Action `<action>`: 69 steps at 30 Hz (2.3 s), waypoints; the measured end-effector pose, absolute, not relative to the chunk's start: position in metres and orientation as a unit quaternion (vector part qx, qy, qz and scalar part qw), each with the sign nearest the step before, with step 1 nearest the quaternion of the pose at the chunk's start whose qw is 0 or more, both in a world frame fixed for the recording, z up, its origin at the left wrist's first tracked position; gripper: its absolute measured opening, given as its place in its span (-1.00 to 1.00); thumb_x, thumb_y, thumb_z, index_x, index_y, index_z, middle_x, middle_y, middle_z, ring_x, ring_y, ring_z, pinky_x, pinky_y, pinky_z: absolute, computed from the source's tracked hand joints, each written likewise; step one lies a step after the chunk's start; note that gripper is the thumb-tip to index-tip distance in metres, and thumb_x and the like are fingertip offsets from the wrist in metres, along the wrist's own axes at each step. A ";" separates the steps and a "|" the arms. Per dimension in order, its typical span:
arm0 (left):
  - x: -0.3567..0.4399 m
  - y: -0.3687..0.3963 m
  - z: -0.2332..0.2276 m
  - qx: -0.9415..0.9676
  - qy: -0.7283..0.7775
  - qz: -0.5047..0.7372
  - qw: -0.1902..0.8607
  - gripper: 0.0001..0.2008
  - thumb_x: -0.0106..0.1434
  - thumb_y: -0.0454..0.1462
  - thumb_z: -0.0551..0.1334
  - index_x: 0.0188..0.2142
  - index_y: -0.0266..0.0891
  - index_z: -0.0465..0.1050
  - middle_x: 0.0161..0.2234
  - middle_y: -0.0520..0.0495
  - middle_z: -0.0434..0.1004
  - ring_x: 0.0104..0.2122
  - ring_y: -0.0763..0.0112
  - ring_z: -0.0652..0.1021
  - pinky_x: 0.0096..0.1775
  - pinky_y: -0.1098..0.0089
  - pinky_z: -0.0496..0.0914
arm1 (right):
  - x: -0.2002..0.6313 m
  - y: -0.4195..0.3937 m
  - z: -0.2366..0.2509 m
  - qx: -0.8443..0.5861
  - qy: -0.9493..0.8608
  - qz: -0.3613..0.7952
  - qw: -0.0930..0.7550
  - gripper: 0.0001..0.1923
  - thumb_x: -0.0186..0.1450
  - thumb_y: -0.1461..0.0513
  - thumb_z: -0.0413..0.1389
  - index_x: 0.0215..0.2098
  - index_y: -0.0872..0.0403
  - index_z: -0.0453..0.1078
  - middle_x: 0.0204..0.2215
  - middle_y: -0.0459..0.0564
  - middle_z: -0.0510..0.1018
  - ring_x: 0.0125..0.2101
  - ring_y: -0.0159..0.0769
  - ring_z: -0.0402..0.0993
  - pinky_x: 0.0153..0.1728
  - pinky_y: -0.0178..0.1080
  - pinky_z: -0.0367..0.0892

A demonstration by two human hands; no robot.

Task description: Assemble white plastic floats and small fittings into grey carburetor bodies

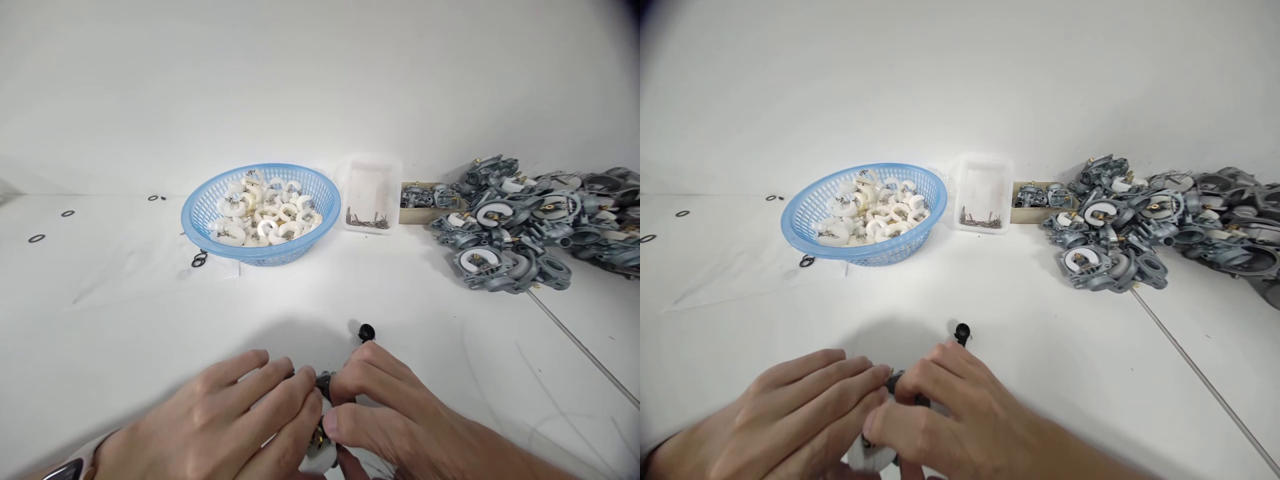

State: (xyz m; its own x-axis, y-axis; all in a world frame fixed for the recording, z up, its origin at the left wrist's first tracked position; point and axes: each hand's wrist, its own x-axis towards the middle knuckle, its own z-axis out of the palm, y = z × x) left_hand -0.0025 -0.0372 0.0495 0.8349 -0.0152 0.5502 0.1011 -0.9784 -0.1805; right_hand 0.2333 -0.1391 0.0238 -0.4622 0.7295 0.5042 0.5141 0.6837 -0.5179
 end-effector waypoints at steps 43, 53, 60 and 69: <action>-0.005 -0.036 0.043 -0.954 -0.013 -0.289 0.074 -0.60 0.64 -0.12 0.16 -0.25 -0.15 0.70 -0.18 0.08 0.83 -0.31 0.37 0.75 -0.23 0.36 0.71 | 0.229 -0.141 0.021 -0.385 -0.825 0.136 0.391 -0.81 0.59 0.38 0.04 0.08 0.00 0.34 -0.29 -0.09 0.58 -0.25 -0.29 0.52 -0.08 -0.20 0.47; -0.009 -0.039 0.041 -0.953 -0.016 -0.292 0.079 -0.63 0.64 -0.09 0.17 -0.20 -0.10 0.71 -0.11 0.10 0.84 -0.20 0.37 0.78 -0.19 0.36 0.73 | 0.232 -0.142 0.025 -0.385 -0.834 0.133 0.373 -0.80 0.58 0.38 0.10 0.09 0.00 0.32 -0.24 -0.07 0.59 -0.22 -0.29 0.56 -0.08 -0.21 0.49; -0.008 -0.038 0.041 -0.954 -0.027 -0.287 0.085 -0.62 0.63 -0.06 0.17 -0.21 -0.05 0.73 -0.10 0.15 0.84 -0.21 0.38 0.78 -0.17 0.38 0.72 | 0.231 -0.140 0.021 -0.378 -0.832 0.135 0.382 -0.82 0.60 0.38 0.07 0.09 0.02 0.34 -0.24 -0.09 0.58 -0.23 -0.32 0.52 -0.08 -0.21 0.47; -0.008 -0.038 0.041 -0.952 -0.023 -0.293 0.081 -0.64 0.62 -0.05 0.19 -0.16 -0.06 0.75 -0.10 0.17 0.84 -0.19 0.42 0.77 -0.16 0.40 0.71 | 0.230 -0.138 0.021 -0.371 -0.830 0.145 0.391 -0.84 0.60 0.38 0.07 0.08 0.04 0.36 -0.24 -0.07 0.57 -0.22 -0.30 0.50 -0.07 -0.20 0.44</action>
